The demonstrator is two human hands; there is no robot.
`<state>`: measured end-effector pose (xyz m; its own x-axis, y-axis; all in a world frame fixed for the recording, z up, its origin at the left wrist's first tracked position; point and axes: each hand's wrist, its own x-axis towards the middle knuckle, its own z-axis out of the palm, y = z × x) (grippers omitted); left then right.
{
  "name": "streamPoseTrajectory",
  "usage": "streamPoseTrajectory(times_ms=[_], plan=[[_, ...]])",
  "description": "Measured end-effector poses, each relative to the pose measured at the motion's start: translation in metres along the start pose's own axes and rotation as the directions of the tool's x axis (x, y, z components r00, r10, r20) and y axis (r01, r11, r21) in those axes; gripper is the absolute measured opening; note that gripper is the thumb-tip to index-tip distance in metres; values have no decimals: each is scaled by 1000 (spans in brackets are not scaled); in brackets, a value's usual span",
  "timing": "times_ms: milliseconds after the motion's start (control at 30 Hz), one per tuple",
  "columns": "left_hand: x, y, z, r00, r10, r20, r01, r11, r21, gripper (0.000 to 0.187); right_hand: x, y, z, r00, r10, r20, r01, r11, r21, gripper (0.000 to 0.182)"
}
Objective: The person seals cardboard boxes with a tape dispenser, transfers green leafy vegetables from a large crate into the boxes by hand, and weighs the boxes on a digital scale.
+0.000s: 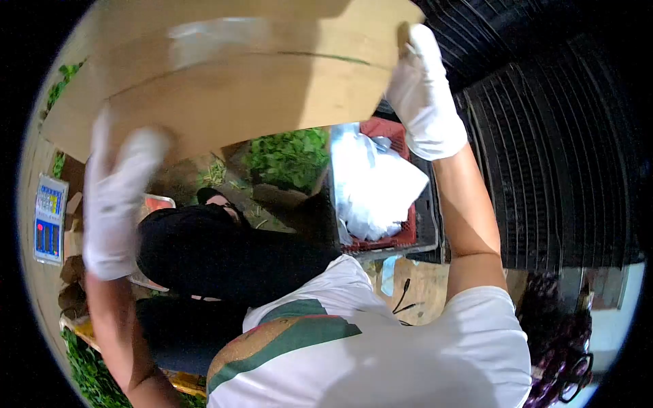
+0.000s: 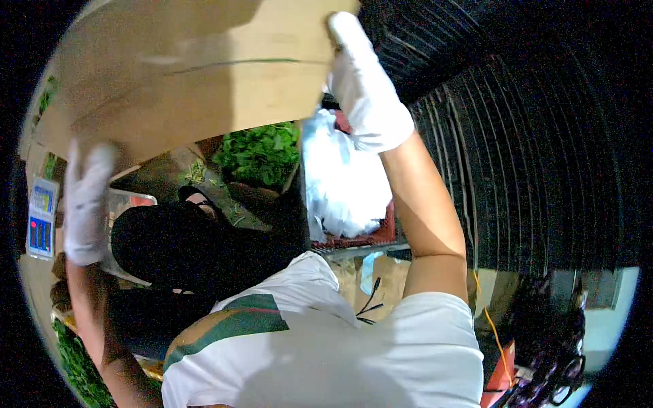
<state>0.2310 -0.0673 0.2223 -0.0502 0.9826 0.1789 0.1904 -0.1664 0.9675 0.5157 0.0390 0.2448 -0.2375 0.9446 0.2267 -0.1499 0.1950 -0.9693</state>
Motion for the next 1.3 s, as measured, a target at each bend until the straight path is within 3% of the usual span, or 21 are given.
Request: streamPoseTrajectory(times_ms=[33, 67, 100, 167, 233, 333, 367, 400, 467, 533, 633, 667, 733, 867, 900, 1000, 1100, 1133, 1200, 1267, 1300], plan=[[8, 12, 31, 990, 118, 73, -115, 992, -44, 74, -33, -1, -33, 979, 132, -156, -132, 991, 16, 70], [12, 8, 67, 927, 361, 102, -351, 931, -104, 78, -40, -2, -43, 971, 133, -198, -130, 991, 28, 68], [5, -4, 99, 880, 435, 190, -424, 900, -98, 80, -64, -7, -57, 950, 158, -268, -141, 987, 80, 66], [-12, -15, 138, 819, 434, 375, -420, 899, -123, 86, -117, -4, -107, 887, 91, -453, -136, 988, -69, 63], [-45, -26, 189, 772, 305, 558, -259, 952, -162, 90, -199, 6, -152, 740, 176, -649, -221, 975, 12, 58], [-68, -32, 217, 690, 171, 703, 48, 959, -280, 90, -245, -12, -154, 472, 309, -826, -402, 909, 110, 51], [-72, -32, 221, 709, 175, 683, 115, 927, -357, 90, -245, -17, -155, 422, 331, -844, -398, 904, 156, 46], [-77, -38, 224, 670, 204, 714, 32, 953, -302, 91, -255, -17, -160, 406, 326, -854, -395, 905, 157, 46], [-89, -53, 236, 606, 131, 784, 175, 940, -293, 92, -282, -5, -179, 264, 293, -919, -545, 831, 108, 45], [-99, -69, 241, 548, 94, 831, 149, 967, -207, 94, -301, 8, -182, 227, 342, -912, -656, 745, 117, 39], [-108, -91, 249, 494, -35, 869, 476, 847, -236, 97, -303, 24, -185, 254, 360, -898, -719, 691, 74, 37], [-110, -94, 249, 492, -35, 870, 475, 848, -234, 97, -303, 26, -182, 246, 394, -885, -745, 661, 87, 38], [-104, -93, 243, 423, -144, 895, 640, 747, -182, 95, -303, 46, -189, 291, 376, -880, -811, 584, -18, 38], [-93, -117, 250, 519, -92, 850, 498, 841, -213, 95, -282, 61, -202, 356, 415, -838, -712, 701, 45, 35], [-88, -118, 254, 540, -92, 837, 471, 857, -209, 97, -270, 52, -195, 431, 381, -818, -651, 759, 10, 32], [-72, -128, 266, 616, 34, 787, 111, 985, -130, 90, -250, 53, -203, 435, 425, -794, -630, 773, 69, 28], [-75, -148, 278, 399, -258, 880, 342, 932, 118, 79, -245, 91, -233, 506, 374, -777, -637, 770, -44, 32], [-73, -156, 283, 229, -403, 886, 223, 908, 355, 73, -247, 108, -242, 556, 386, -736, -665, 738, -116, 34], [-77, -177, 290, 163, -498, 852, 124, 867, 483, 65, -241, 121, -239, 559, 392, -730, -816, 418, -400, 40], [-74, -171, 287, 192, -464, 865, 138, 885, 444, 57, -267, 182, -271, 536, 526, -661, -777, 613, -142, 46], [-90, -205, 293, 284, -179, 942, 156, 978, 139, 68, -264, 167, -255, 455, 570, -684, -783, 623, -1, 46]])
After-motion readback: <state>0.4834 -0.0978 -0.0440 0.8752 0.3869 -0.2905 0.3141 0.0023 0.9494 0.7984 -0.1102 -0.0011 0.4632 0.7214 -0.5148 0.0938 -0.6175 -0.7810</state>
